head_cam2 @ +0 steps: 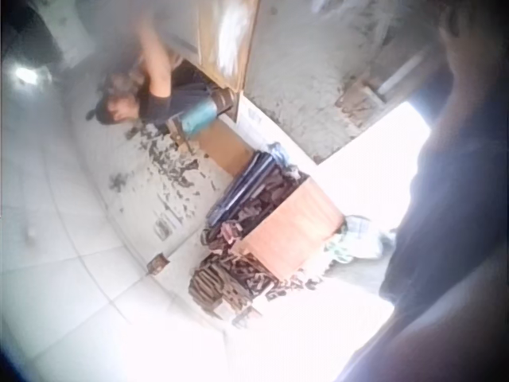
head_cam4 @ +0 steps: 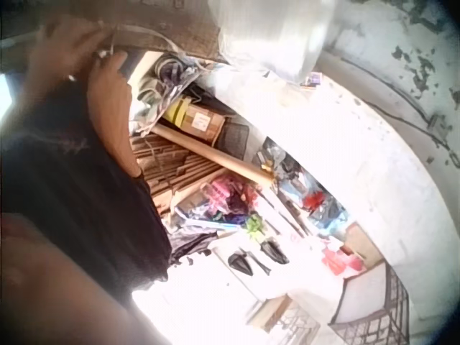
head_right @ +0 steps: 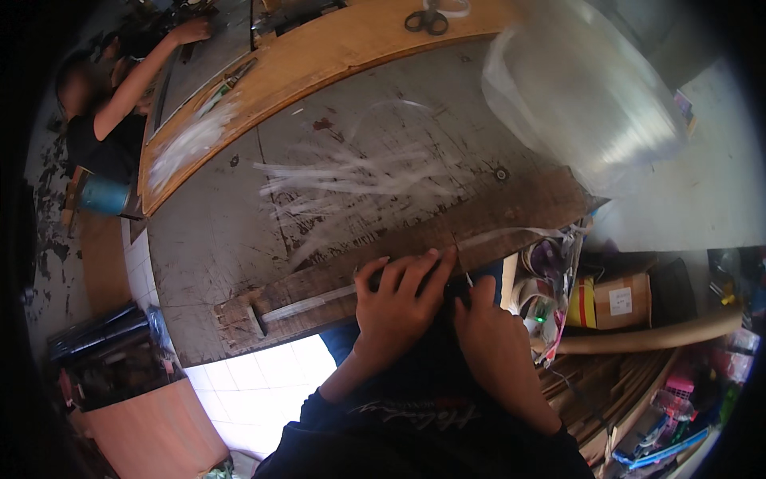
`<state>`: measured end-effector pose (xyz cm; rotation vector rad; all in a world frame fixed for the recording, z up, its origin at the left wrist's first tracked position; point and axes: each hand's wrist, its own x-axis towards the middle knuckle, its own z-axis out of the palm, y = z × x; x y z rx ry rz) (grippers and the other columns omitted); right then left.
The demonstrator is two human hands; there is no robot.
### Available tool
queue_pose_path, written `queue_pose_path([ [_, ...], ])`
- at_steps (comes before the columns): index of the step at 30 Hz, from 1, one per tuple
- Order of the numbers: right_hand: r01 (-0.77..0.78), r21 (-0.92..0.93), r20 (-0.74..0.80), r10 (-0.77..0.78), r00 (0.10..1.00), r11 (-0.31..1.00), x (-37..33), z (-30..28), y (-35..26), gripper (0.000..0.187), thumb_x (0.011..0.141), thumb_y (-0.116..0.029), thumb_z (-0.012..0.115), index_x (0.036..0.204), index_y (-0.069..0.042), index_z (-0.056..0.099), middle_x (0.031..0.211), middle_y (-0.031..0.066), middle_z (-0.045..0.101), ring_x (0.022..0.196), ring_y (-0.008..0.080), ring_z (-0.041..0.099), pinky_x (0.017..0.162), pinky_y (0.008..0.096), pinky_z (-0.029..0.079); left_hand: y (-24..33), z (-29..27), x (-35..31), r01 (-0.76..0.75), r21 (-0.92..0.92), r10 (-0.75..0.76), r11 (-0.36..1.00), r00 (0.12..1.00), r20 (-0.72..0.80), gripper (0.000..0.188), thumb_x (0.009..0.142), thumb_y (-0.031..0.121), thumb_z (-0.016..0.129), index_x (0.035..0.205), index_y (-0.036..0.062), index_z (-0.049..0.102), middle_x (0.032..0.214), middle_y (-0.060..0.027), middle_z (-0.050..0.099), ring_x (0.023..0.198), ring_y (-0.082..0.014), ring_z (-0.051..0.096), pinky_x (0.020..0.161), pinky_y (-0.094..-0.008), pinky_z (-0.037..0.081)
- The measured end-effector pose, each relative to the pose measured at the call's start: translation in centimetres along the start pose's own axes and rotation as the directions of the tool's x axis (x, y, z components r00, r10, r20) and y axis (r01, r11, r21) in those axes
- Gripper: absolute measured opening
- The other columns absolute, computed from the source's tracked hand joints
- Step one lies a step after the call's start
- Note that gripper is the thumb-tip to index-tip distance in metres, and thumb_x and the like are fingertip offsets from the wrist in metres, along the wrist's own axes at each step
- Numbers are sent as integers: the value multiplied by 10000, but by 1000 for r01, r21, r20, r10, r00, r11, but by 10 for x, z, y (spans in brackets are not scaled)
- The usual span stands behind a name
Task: The person measures strands of plastic filament along a wooden board and cuts them to length using a utility knife.
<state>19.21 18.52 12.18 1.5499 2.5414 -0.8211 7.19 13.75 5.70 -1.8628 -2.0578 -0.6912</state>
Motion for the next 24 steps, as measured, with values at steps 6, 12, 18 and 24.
queue_pose_path([
  [6,-60,-10,114,60,992,998,5,-5,-1,267,901,-233,473,937,-6,339,619,240,588,594,419,595,516,497,468,-1,0,2,24,18,-25,1000,999,24,338,741,276,610,1075,224,626,1193,12,543,1079,-129,527,968,-412,303],
  [12,-118,-23,174,120,977,993,11,-9,-6,270,897,-235,485,936,-7,346,606,232,586,592,414,596,506,489,472,-3,-4,6,18,-32,-14,999,994,105,305,768,310,586,1054,206,623,1295,-77,500,1180,-166,483,963,-406,314],
  [18,-74,16,138,72,988,997,15,-9,-3,267,890,-221,497,943,2,359,609,224,588,590,406,597,495,486,468,-2,-4,8,13,-57,-8,998,996,90,287,777,298,577,1042,198,625,1274,-68,519,1156,-158,501,945,-382,332],
  [24,-76,49,168,66,984,996,8,-8,0,324,880,-169,504,1085,30,351,751,264,607,678,438,585,563,511,444,-1,-4,4,60,-79,-56,995,997,59,295,782,266,562,1063,201,622,1261,-59,529,1161,-144,493,944,-378,340],
])
